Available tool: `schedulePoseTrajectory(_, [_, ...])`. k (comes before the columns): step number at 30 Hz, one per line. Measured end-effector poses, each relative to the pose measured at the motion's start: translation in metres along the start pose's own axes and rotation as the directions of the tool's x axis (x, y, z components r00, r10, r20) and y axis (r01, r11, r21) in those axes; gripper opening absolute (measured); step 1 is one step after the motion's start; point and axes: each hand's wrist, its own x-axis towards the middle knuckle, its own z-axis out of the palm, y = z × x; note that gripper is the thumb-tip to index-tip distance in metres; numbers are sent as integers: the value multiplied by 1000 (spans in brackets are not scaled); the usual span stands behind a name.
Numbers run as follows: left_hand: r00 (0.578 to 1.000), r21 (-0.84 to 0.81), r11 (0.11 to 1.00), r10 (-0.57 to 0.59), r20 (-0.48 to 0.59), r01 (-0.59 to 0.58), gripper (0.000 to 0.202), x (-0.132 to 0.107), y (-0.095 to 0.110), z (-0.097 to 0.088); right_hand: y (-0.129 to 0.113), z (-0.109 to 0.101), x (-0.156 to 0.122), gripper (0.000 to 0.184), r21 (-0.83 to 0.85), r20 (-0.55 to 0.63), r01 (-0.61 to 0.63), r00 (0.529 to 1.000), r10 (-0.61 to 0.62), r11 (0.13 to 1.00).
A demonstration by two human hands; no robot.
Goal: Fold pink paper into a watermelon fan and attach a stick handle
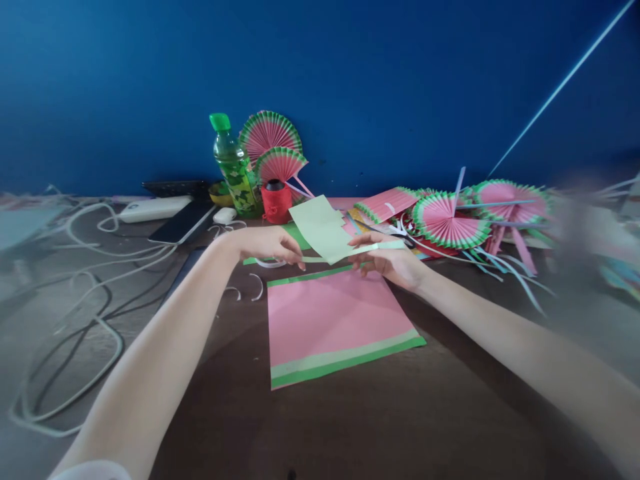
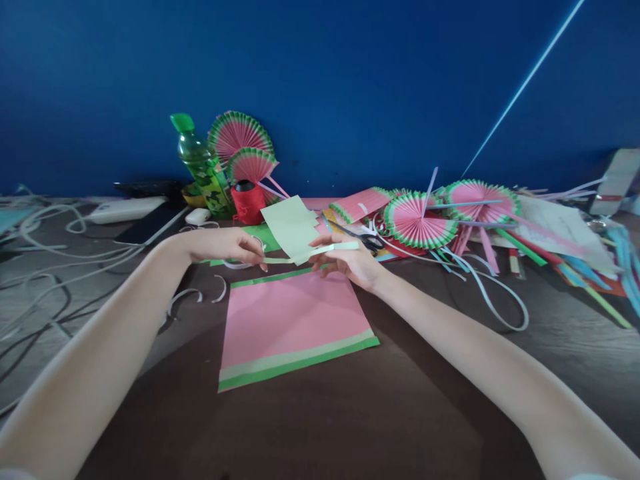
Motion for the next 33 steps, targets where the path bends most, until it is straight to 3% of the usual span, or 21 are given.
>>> schedulePoseTrajectory(2, [1000, 18, 1000, -18, -5, 18, 30, -4, -1, -2, -3, -3, 1, 17, 31, -14, -25, 1000, 25, 999])
schedulePoseTrajectory(7, [1000, 35, 999, -25, 14, 25, 33, -9, -3, -6, -9, -3, 1, 30, 5, -65, -64, 996, 65, 998])
schedulePoseTrajectory(12, [999, 20, 999, -35, 6, 34, 30, -10, -5, -7, -14, -3, 0, 24, -234, -43, -74, 997, 65, 970])
schedulePoseTrajectory(21, [996, 26, 996, -86, -6, 86, 29, -12, -9, -10, -24, -14, 0, 23, -583, 8, -47, 998, 64, 811])
schedulePoseTrajectory(26, [995, 29, 996, -86, 49, 85, 30, -11, -9, -8, -21, -18, 2, 23, -626, 3, -56, 997, 74, 778])
schedulePoseTrajectory(33, [996, 18, 996, -90, 26, 89, 28, -11, -9, -9, -25, -7, -1, 24, -638, 8, -103, 990, 140, 763])
